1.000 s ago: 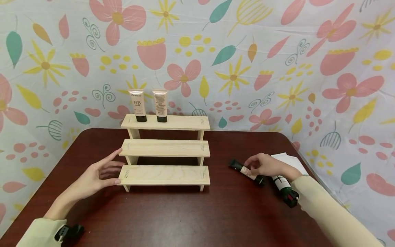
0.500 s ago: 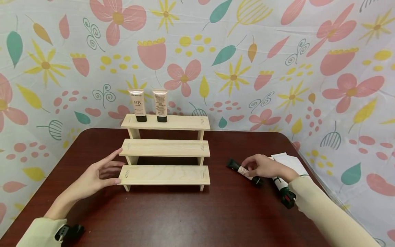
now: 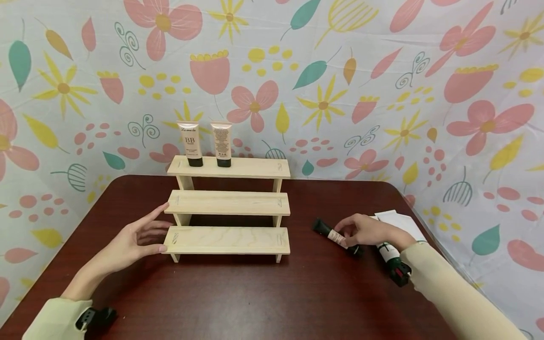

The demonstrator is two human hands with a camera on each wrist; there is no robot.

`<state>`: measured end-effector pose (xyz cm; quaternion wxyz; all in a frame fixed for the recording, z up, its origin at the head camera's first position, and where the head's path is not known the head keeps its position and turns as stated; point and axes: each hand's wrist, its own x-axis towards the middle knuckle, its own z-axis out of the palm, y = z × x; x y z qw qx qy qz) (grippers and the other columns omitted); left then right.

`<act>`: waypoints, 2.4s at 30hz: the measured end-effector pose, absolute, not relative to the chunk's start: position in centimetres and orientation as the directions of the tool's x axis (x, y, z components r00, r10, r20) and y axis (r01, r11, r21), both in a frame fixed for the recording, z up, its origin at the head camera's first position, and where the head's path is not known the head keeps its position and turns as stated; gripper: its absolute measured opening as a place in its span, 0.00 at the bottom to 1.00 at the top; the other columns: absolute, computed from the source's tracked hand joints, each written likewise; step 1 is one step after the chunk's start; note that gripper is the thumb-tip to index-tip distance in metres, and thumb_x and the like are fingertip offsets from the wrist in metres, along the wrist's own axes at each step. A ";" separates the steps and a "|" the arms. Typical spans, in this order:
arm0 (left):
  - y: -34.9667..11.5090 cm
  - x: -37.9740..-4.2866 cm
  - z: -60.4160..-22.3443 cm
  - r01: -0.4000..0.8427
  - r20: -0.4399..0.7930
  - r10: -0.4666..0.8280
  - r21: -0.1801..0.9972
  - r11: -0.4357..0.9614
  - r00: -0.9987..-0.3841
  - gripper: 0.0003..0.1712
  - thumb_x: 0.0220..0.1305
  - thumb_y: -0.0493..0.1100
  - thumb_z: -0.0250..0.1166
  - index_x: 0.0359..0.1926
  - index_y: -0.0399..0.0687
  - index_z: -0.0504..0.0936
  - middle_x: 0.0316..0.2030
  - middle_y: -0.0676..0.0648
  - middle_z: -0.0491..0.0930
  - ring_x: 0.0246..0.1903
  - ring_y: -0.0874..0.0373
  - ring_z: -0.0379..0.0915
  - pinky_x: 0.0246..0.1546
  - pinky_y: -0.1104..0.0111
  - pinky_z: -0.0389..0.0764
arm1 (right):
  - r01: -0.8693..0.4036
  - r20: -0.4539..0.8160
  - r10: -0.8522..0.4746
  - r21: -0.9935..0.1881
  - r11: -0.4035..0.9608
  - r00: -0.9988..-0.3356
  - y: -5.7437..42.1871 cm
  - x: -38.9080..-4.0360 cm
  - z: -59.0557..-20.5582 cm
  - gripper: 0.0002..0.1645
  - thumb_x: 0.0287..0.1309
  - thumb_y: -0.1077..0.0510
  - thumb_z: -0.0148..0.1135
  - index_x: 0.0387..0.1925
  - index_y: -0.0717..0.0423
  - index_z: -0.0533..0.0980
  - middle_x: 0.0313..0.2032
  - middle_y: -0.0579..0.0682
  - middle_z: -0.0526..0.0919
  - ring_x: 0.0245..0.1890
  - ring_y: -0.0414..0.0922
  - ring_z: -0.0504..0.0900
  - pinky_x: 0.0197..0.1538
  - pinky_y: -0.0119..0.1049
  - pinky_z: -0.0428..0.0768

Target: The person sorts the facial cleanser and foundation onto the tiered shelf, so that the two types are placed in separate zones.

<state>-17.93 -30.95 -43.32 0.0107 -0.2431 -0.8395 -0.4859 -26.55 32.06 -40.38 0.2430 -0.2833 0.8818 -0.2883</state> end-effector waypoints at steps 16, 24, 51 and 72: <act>-31.0 -18.0 -43.5 0.433 0.266 0.405 0.806 0.405 -0.875 0.59 0.60 0.30 0.78 0.85 0.50 0.53 0.58 0.33 0.81 0.53 0.59 0.83 0.52 0.67 0.83 | -0.435 -0.210 -0.653 -0.595 0.676 -0.728 31.5 -26.4 -40.7 0.14 0.63 0.58 0.75 0.47 0.61 0.85 0.27 0.45 0.83 0.24 0.38 0.77 0.31 0.35 0.75; -31.0 -18.1 -43.4 0.428 0.262 0.404 0.809 0.403 -0.876 0.59 0.61 0.31 0.77 0.85 0.51 0.53 0.58 0.34 0.81 0.54 0.59 0.82 0.53 0.68 0.82 | -0.445 -0.159 -0.641 -0.595 0.669 -0.751 31.0 -26.4 -40.4 0.09 0.61 0.61 0.74 0.42 0.59 0.85 0.24 0.45 0.82 0.22 0.37 0.74 0.30 0.33 0.72; -31.1 -18.0 -43.4 0.436 0.263 0.407 0.794 0.424 -0.875 0.59 0.61 0.32 0.78 0.85 0.49 0.53 0.58 0.34 0.82 0.53 0.60 0.82 0.52 0.66 0.83 | -0.414 0.084 -0.487 -0.662 0.624 -0.869 28.2 -26.5 -34.0 0.19 0.63 0.52 0.77 0.53 0.55 0.86 0.35 0.49 0.86 0.31 0.47 0.81 0.32 0.37 0.77; -31.2 -18.1 -43.6 0.442 0.271 0.412 0.800 0.406 -0.870 0.59 0.61 0.31 0.77 0.85 0.49 0.53 0.58 0.34 0.82 0.53 0.59 0.83 0.52 0.66 0.84 | -0.436 0.284 -0.336 -0.665 0.606 -0.898 22.5 -27.6 -29.7 0.25 0.63 0.50 0.76 0.57 0.58 0.84 0.38 0.51 0.87 0.37 0.50 0.83 0.37 0.39 0.79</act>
